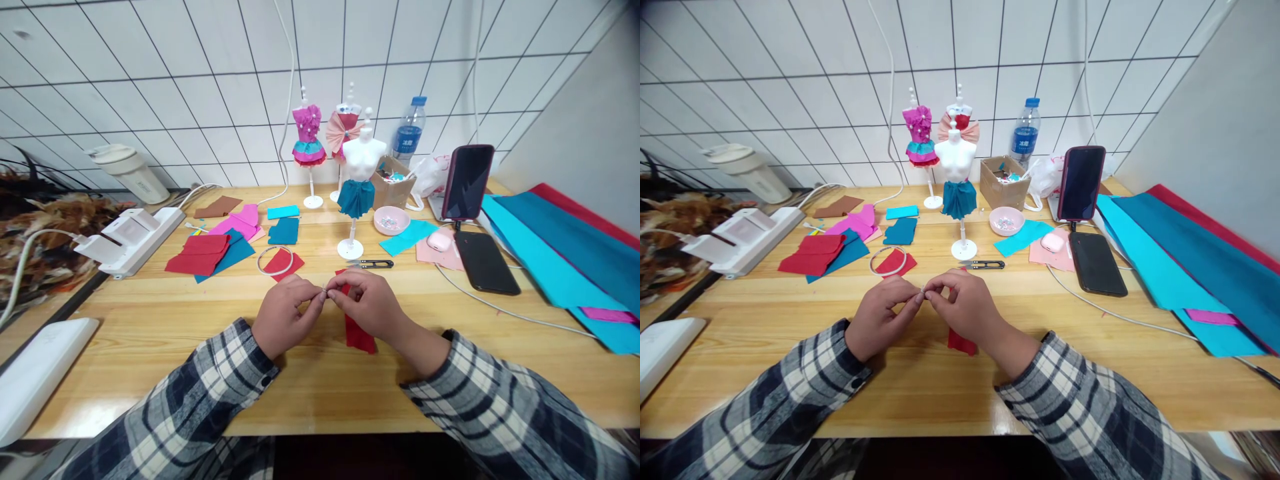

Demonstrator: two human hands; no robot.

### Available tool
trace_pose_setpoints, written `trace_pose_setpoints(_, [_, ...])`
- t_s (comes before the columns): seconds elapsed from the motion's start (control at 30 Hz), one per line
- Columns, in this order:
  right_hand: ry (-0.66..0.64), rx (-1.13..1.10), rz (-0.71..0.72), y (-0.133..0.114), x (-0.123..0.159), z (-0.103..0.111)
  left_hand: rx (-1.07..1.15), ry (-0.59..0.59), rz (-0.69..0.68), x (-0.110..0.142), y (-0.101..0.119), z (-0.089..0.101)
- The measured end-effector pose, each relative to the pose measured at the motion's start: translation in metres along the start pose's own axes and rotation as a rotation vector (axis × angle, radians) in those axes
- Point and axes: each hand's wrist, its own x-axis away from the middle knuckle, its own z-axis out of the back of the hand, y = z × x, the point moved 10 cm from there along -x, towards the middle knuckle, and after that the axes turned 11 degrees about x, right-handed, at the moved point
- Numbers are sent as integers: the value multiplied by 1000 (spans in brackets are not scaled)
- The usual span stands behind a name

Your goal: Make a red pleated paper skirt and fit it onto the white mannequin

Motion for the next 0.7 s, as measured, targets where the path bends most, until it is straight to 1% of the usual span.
trace_pose_setpoints(0.1, [14,23,57,-6,1,1,-21,39,-7,-1,0,3])
trace_pose_setpoints(0.2, [34,55,97,-10,3,3,-35,54,-7,-3,-1,3])
trace_pose_setpoints(0.33, [57,125,117,-15,6,3,-53,39,5,-4,-2,2])
trace_pose_setpoints(0.5, [84,177,128,-18,8,4,-101,5,-16,-3,2,-3])
trace_pose_setpoints(0.6, [66,175,100,-14,6,3,-114,-12,-4,-3,3,-5])
trace_pose_setpoints(0.7, [33,81,5,-2,2,2,-59,4,21,-4,1,-3])
